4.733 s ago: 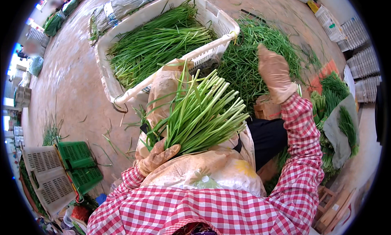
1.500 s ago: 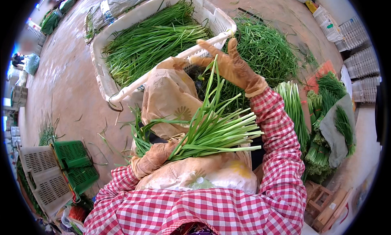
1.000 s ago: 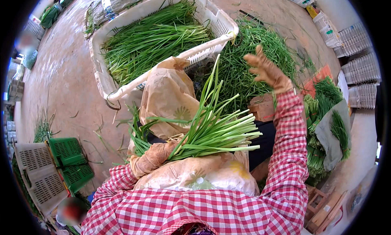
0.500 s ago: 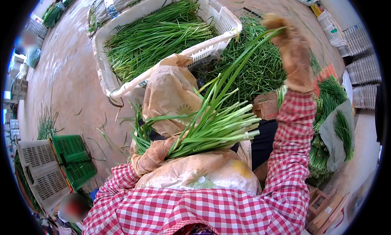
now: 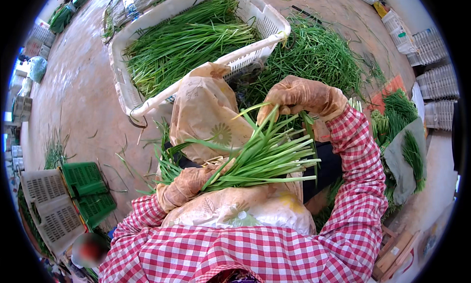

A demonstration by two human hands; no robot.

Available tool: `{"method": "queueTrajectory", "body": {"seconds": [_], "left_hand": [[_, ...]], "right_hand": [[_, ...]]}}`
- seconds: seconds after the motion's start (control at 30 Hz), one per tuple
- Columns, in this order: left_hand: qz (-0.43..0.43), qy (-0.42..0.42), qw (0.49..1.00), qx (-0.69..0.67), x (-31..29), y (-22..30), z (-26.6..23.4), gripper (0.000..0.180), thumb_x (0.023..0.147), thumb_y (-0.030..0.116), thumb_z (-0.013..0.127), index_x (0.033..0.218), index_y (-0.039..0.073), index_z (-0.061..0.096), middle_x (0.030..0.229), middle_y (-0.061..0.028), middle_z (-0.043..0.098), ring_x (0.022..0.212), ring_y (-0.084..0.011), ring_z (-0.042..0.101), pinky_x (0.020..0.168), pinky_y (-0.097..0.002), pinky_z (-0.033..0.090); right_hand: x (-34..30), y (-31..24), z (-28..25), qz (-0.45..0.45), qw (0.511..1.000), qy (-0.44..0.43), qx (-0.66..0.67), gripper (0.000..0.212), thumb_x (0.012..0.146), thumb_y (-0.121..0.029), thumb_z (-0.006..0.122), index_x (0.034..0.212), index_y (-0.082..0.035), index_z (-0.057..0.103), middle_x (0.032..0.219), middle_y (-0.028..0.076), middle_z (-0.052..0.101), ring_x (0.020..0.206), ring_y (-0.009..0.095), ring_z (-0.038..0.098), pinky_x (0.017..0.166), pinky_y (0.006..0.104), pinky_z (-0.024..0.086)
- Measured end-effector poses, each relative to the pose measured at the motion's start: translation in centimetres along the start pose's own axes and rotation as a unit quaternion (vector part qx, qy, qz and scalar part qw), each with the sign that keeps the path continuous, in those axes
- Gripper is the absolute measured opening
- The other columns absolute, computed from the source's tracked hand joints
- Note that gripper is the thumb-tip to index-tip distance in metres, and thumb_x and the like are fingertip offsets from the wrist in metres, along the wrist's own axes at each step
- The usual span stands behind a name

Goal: The person sorts and cleans green onions by hand in a large agricultural warehouse, picking bunches from a crate, removing damaged leaves, and placing them on a stack.

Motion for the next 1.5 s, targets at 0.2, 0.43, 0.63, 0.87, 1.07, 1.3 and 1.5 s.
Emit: {"method": "queueTrajectory", "body": {"seconds": [0.2,0.43,0.63,0.87,1.07,1.3,1.5], "left_hand": [[0.0,0.012,1.0,0.02,-0.4,-0.5,0.0,0.067,0.082,0.019,0.061,0.142,0.009,0.031,0.129,-0.0183,0.05,0.111,-0.0369,0.053,0.089,-0.0363,0.044],[-0.017,0.011,1.0,0.011,-0.5,-1.1,0.2,0.074,0.08,0.026,0.064,0.142,0.009,0.029,0.135,-0.0195,0.044,0.113,-0.0383,0.052,0.09,-0.0365,0.043],[-0.001,0.007,1.0,-0.015,-0.5,-0.8,0.1,0.073,0.081,0.026,0.064,0.142,0.006,0.029,0.139,-0.0187,0.041,0.115,-0.036,0.051,0.092,-0.035,0.042],[-0.009,0.013,1.0,-0.013,-0.3,-0.6,0.1,0.071,0.083,0.018,0.064,0.143,0.006,0.029,0.141,-0.0153,0.04,0.119,-0.0306,0.05,0.097,-0.0331,0.04],[0.005,0.042,0.998,-0.046,-0.6,-1.3,0.4,0.07,0.083,0.014,0.064,0.143,0.006,0.029,0.141,-0.014,0.039,0.12,-0.0285,0.049,0.098,-0.0326,0.038],[0.018,0.058,0.993,-0.103,-1.2,-1.9,0.6,0.07,0.083,0.011,0.064,0.143,0.006,0.028,0.142,-0.0124,0.039,0.122,-0.026,0.048,0.1,-0.0321,0.036],[0.034,0.067,0.979,-0.189,-1.6,-2.3,0.6,0.069,0.084,0.007,0.063,0.143,0.006,0.028,0.142,-0.011,0.039,0.123,-0.0239,0.046,0.102,-0.0316,0.034]], "right_hand": [[-2.1,-2.2,-1.9,-0.148,0.97,0.195,0.011,0.025,0.089,-0.032,0.062,0.092,-0.01,0.07,0.072,0.0,0.064,0.05,0.002,0.041,0.038,0.0168,0.026],[-7.0,-2.4,-2.9,-0.08,0.821,0.418,-0.38,0.05,0.082,-0.052,0.061,0.108,-0.01,0.067,0.113,0.009,0.063,0.104,0.025,0.058,0.09,0.0376,0.046],[-3.5,-2.4,3.5,-0.088,0.83,0.264,-0.483,0.026,0.076,-0.032,0.069,0.084,-0.008,0.071,0.086,0.013,0.065,0.088,0.029,0.06,0.077,0.0382,0.047],[-2.4,-1.8,3.4,-0.088,0.77,0.374,-0.509,0.024,0.08,-0.029,0.06,0.078,-0.007,0.069,0.066,0.016,0.063,0.066,0.035,0.062,0.063,0.0432,0.05],[-1.9,-0.6,-1.6,-0.044,0.625,0.48,-0.614,0.013,0.086,-0.013,0.05,0.081,-0.004,0.057,0.058,0.013,0.057,0.053,0.028,0.06,0.05,0.0396,0.05],[-2.9,5.6,-7.6,0.052,0.905,0.248,-0.342,0.054,0.088,-0.031,0.062,0.133,-0.007,0.046,0.115,0.016,0.061,0.104,0.026,0.059,0.088,0.0352,0.048],[1.3,3.9,0.7,-0.056,0.997,-0.05,0.01,0.073,0.078,-0.036,0.073,0.139,-0.013,0.041,0.093,0.002,0.059,0.08,0.009,0.051,0.073,0.0218,0.042]]}}
Point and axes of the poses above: each hand's wrist, its own x-axis towards the middle knuckle, its own z-axis out of the palm, y = z × x, the point moved 6 cm from there along x, towards the middle knuckle
